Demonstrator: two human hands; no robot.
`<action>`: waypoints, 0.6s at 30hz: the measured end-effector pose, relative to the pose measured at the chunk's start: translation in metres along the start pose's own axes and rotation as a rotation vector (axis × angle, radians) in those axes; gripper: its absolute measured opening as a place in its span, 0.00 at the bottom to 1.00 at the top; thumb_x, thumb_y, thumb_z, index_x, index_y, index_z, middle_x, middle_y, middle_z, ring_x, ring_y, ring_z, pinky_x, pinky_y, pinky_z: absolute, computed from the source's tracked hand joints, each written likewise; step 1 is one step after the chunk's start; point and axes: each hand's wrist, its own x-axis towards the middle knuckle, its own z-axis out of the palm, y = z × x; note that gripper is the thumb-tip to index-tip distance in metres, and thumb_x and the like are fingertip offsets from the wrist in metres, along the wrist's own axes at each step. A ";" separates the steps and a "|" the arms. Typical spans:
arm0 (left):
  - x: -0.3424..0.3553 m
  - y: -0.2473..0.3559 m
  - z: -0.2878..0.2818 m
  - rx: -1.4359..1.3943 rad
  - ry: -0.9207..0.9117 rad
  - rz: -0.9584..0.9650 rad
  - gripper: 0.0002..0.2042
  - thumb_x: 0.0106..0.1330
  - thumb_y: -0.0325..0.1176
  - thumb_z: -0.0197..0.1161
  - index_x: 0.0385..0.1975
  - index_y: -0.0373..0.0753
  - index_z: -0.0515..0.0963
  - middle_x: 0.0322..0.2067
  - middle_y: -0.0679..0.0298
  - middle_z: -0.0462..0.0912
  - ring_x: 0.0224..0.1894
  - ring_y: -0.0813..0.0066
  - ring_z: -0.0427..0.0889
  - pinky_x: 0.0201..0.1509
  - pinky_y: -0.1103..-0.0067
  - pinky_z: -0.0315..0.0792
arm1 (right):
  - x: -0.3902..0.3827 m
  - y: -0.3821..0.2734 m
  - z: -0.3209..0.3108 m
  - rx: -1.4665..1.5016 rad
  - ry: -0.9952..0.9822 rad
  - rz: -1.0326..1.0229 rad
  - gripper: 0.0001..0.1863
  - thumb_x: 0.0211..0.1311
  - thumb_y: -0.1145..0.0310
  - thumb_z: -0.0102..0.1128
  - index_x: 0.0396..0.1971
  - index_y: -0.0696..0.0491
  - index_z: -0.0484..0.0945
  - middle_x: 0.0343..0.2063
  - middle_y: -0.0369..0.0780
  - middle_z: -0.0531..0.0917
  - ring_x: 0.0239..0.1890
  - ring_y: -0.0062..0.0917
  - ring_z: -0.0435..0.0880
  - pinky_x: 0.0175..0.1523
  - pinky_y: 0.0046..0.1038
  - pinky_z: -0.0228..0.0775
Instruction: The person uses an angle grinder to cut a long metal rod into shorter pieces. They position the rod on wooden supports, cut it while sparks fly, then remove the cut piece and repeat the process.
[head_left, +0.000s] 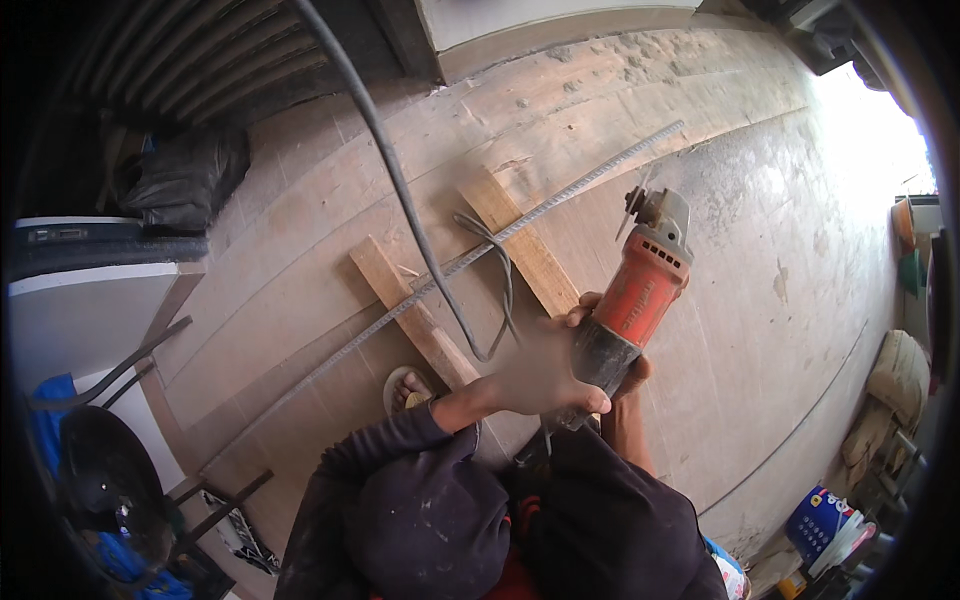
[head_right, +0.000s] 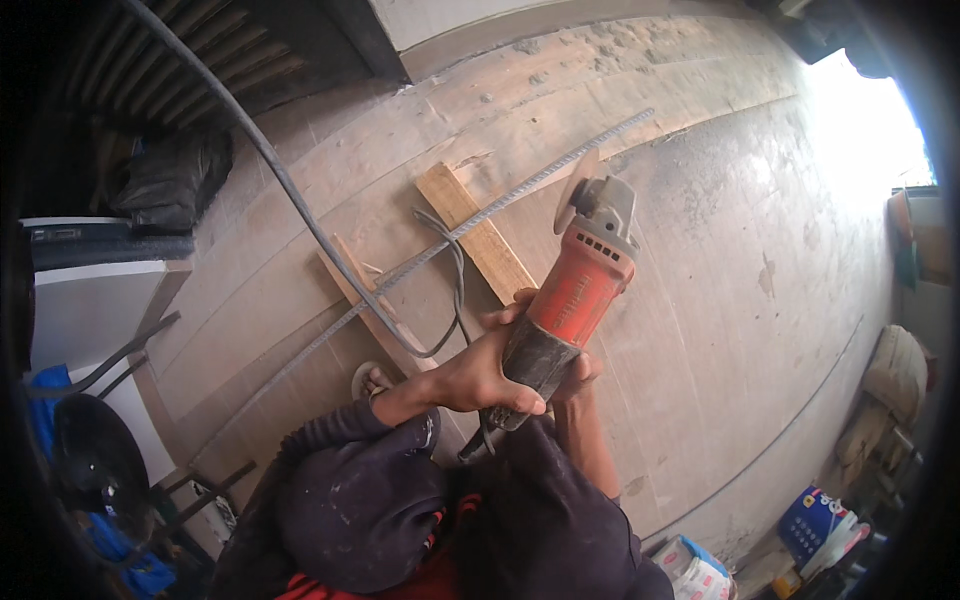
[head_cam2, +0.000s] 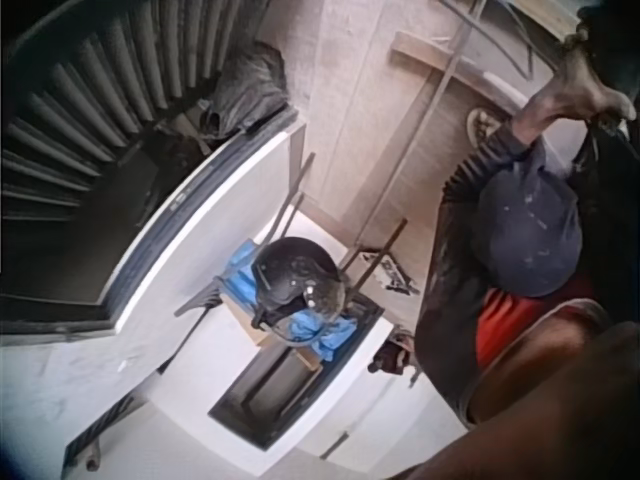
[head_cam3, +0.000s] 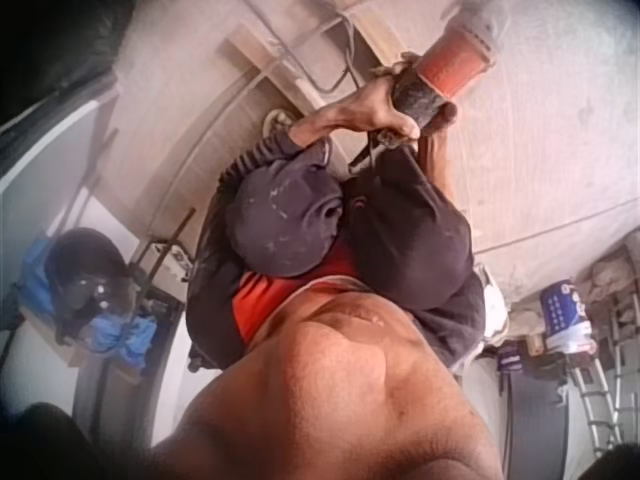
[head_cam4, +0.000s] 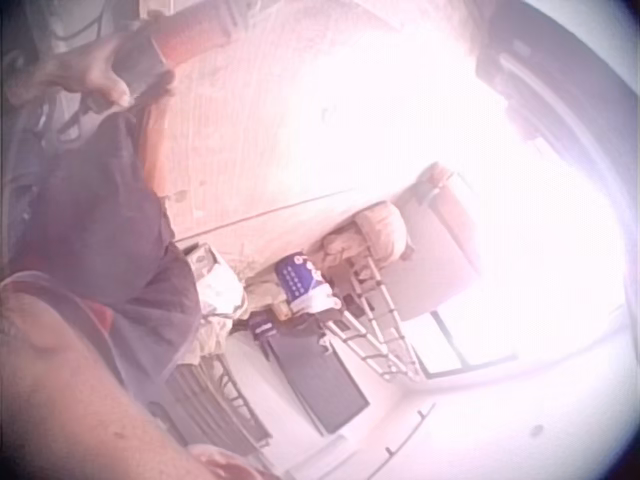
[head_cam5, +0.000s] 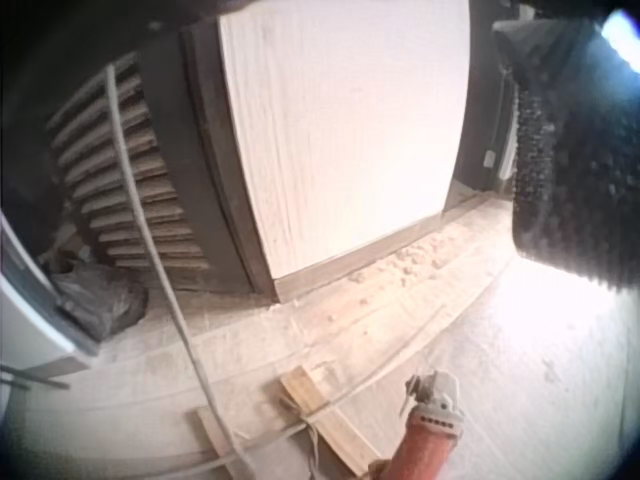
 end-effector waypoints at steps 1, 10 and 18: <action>-0.003 0.001 0.005 -0.033 0.016 0.033 0.34 0.48 0.46 0.69 0.53 0.32 0.69 0.43 0.53 0.78 0.47 0.63 0.78 0.52 0.70 0.72 | 0.002 0.000 0.002 -0.023 -0.006 -0.005 0.51 0.40 0.42 0.71 0.57 0.63 0.63 0.46 0.52 0.78 0.55 0.45 0.75 0.58 0.39 0.69; -0.026 0.084 -0.020 0.434 -0.174 0.020 0.33 0.64 0.51 0.62 0.58 0.30 0.64 0.53 0.45 0.73 0.58 0.49 0.72 0.60 0.66 0.66 | 0.031 -0.049 0.060 -0.019 -0.112 -0.261 0.51 0.37 0.57 0.74 0.60 0.63 0.55 0.41 0.49 0.76 0.50 0.46 0.79 0.66 0.61 0.57; -0.085 0.111 -0.109 -0.070 -0.786 0.119 0.15 0.69 0.32 0.56 0.51 0.30 0.74 0.54 0.48 0.76 0.59 0.54 0.74 0.63 0.68 0.66 | -0.017 -0.155 0.088 -0.225 -0.286 -0.443 0.66 0.39 0.69 0.81 0.70 0.54 0.36 0.49 0.47 0.65 0.50 0.37 0.71 0.49 0.44 0.78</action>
